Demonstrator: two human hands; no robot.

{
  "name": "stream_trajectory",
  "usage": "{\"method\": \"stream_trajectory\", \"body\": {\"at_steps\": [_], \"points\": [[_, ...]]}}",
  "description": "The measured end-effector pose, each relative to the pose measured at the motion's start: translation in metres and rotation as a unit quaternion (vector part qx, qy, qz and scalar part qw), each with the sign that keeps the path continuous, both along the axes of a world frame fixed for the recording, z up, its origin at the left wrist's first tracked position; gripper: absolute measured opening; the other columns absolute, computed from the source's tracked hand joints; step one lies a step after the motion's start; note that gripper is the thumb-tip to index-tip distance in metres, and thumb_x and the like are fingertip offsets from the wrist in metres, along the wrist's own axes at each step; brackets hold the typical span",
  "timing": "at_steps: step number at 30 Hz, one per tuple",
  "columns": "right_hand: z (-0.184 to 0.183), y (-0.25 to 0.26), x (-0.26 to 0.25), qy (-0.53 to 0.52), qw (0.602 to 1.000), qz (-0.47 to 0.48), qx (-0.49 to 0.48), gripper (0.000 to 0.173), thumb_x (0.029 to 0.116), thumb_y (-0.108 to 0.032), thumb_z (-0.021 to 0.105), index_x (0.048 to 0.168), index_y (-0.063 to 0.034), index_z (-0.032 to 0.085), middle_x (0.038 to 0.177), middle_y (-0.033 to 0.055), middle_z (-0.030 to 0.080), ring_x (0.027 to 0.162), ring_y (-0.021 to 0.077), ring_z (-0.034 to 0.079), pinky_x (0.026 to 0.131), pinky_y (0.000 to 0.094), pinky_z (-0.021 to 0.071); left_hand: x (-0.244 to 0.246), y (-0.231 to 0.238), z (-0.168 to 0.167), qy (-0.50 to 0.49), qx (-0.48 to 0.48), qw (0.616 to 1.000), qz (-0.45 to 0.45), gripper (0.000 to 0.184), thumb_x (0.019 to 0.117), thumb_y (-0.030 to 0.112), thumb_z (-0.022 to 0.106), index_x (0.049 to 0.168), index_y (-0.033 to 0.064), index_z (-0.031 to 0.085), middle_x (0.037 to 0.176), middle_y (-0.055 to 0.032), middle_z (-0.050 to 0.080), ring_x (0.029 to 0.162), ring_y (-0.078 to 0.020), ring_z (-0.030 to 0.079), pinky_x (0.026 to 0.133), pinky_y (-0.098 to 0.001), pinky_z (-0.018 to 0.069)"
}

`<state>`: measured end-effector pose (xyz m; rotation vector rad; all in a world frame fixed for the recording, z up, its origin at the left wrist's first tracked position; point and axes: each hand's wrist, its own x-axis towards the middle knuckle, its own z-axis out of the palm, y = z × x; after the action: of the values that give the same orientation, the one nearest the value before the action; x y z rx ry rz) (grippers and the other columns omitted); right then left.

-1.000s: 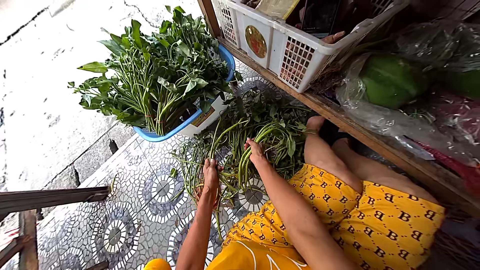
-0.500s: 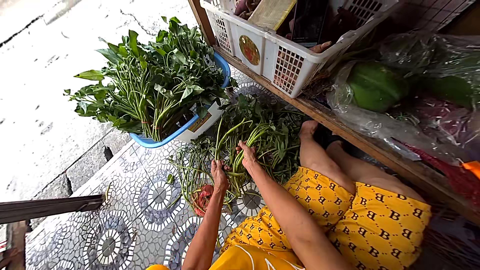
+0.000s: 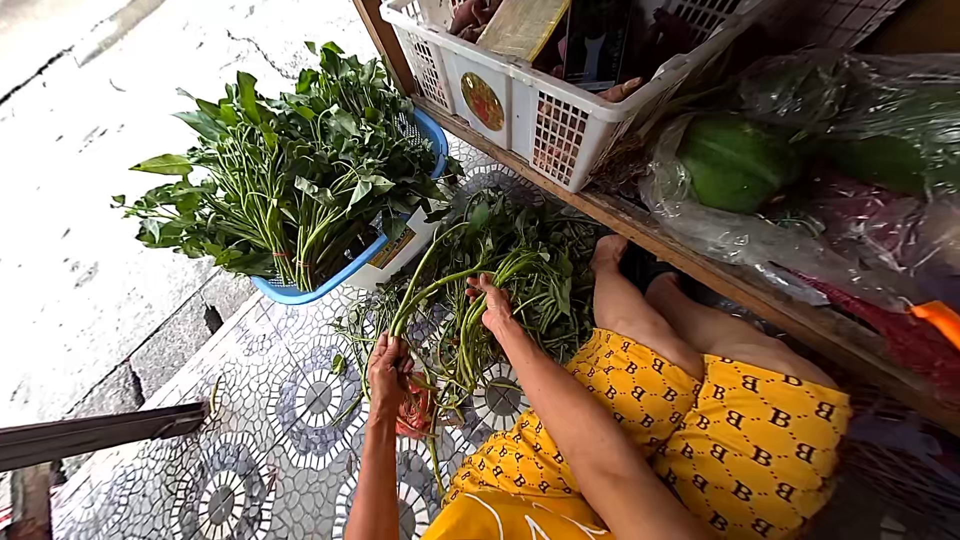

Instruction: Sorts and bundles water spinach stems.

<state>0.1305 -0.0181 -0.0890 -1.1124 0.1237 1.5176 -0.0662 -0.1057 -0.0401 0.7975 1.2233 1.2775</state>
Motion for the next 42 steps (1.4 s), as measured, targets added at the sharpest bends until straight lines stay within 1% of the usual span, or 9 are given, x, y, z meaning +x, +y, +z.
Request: {"method": "stream_trajectory", "body": {"at_steps": [6, 14, 16, 18, 19, 23, 28, 37, 42], "points": [[0.015, 0.006, 0.011, 0.039, 0.991, 0.044, 0.12, 0.032, 0.1123, -0.026, 0.039, 0.14, -0.0137, 0.05, 0.119, 0.0057, 0.068, 0.094, 0.0137, 0.068, 0.076, 0.0287, 0.0559, -0.052, -0.014, 0.017, 0.135, 0.012, 0.991, -0.018, 0.028, 0.1076, 0.006, 0.029, 0.116, 0.0049, 0.056, 0.062, 0.0103, 0.047, 0.044, 0.0015, 0.038, 0.042, -0.0134, 0.0365], [0.01, 0.003, 0.014, -0.047, 0.988, 0.06, 0.133, 0.028, 0.1001, -0.001, 0.061, 0.127, -0.0057, 0.054, 0.108, 0.0094, 0.071, 0.08, 0.0126, 0.067, 0.063, 0.0259, 0.0533, -0.038, -0.026, -0.07, 0.091, -0.099, 0.988, 0.073, 0.023, 0.1117, 0.009, 0.028, 0.115, 0.0013, 0.049, 0.071, 0.0004, 0.056, 0.05, -0.0065, 0.053, 0.049, -0.0204, 0.051], [0.009, 0.003, 0.016, -0.059, 0.988, 0.057, 0.133, 0.028, 0.1001, -0.001, 0.06, 0.126, -0.0067, 0.055, 0.106, 0.0078, 0.071, 0.072, 0.0098, 0.064, 0.059, 0.0239, 0.0516, -0.027, -0.023, -0.079, 0.247, -0.124, 0.959, 0.055, 0.028, 0.1116, 0.012, 0.036, 0.132, -0.0032, 0.049, 0.097, -0.0103, 0.066, 0.079, -0.0133, 0.067, 0.072, -0.0273, 0.0581], [0.008, 0.004, 0.018, -0.071, 0.988, 0.058, 0.125, 0.025, 0.0992, -0.002, 0.063, 0.123, -0.0066, 0.057, 0.102, 0.0063, 0.071, 0.066, 0.0087, 0.06, 0.057, 0.0232, 0.0507, -0.016, -0.012, -0.076, 0.426, -0.085, 0.9, -0.042, 0.053, 0.1084, 0.017, 0.044, 0.153, -0.0092, 0.035, 0.145, -0.0298, 0.051, 0.134, -0.036, 0.053, 0.114, -0.0483, 0.0401], [0.006, 0.004, 0.018, -0.077, 0.989, 0.058, 0.117, 0.025, 0.0982, -0.002, 0.065, 0.122, -0.0059, 0.058, 0.101, 0.0063, 0.071, 0.065, 0.0086, 0.06, 0.057, 0.0231, 0.051, -0.005, -0.002, -0.07, 0.486, -0.052, 0.87, -0.071, 0.055, 0.1069, 0.02, 0.046, 0.151, -0.0106, 0.038, 0.147, -0.0333, 0.048, 0.138, -0.0436, 0.047, 0.117, -0.0544, 0.0351], [-0.004, 0.001, 0.014, -0.1, 0.985, 0.076, 0.119, 0.029, 0.0954, -0.001, 0.068, 0.123, -0.0036, 0.06, 0.107, 0.0078, 0.072, 0.069, 0.009, 0.062, 0.058, 0.024, 0.0517, 0.057, 0.038, -0.033, 0.459, -0.057, 0.882, -0.093, 0.044, 0.1099, 0.032, 0.043, 0.112, -0.0001, 0.071, 0.103, -0.0153, 0.072, 0.1, -0.0259, 0.069, 0.094, -0.0474, 0.0517], [-0.003, 0.002, 0.018, -0.103, 0.987, 0.071, 0.098, 0.027, 0.0947, -0.004, 0.07, 0.122, -0.0031, 0.064, 0.098, 0.008, 0.072, 0.063, 0.0098, 0.059, 0.056, 0.0251, 0.0513, 0.092, 0.071, -0.035, 0.337, -0.119, 0.929, -0.098, 0.032, 0.1023, 0.033, 0.063, 0.11, 0.0038, 0.073, 0.093, -0.0119, 0.071, 0.083, -0.0212, 0.066, 0.082, -0.0436, 0.0531], [0.007, 0.014, 0.036, -0.026, 0.998, -0.043, 0.046, 0.018, 0.0988, -0.005, 0.064, 0.116, -0.0028, 0.059, 0.094, 0.0069, 0.066, 0.067, 0.0102, 0.06, 0.058, 0.024, 0.0525, 0.064, 0.061, -0.053, 0.484, -0.108, 0.86, -0.121, 0.034, 0.108, 0.019, 0.042, 0.122, -0.0029, 0.064, 0.108, -0.022, 0.068, 0.103, -0.0338, 0.066, 0.094, -0.0523, 0.0499], [0.005, 0.019, 0.047, -0.01, 0.997, -0.067, 0.039, 0.012, 0.0995, -0.003, 0.061, 0.111, -0.002, 0.06, 0.091, 0.007, 0.067, 0.064, 0.0098, 0.06, 0.055, 0.0224, 0.0517, 0.04, 0.073, -0.07, 0.573, -0.11, 0.793, -0.177, 0.049, 0.1078, 0.031, 0.051, 0.148, 0.0035, 0.052, 0.148, -0.0292, 0.05, 0.139, -0.0477, 0.044, 0.113, -0.0619, 0.0358]]}}
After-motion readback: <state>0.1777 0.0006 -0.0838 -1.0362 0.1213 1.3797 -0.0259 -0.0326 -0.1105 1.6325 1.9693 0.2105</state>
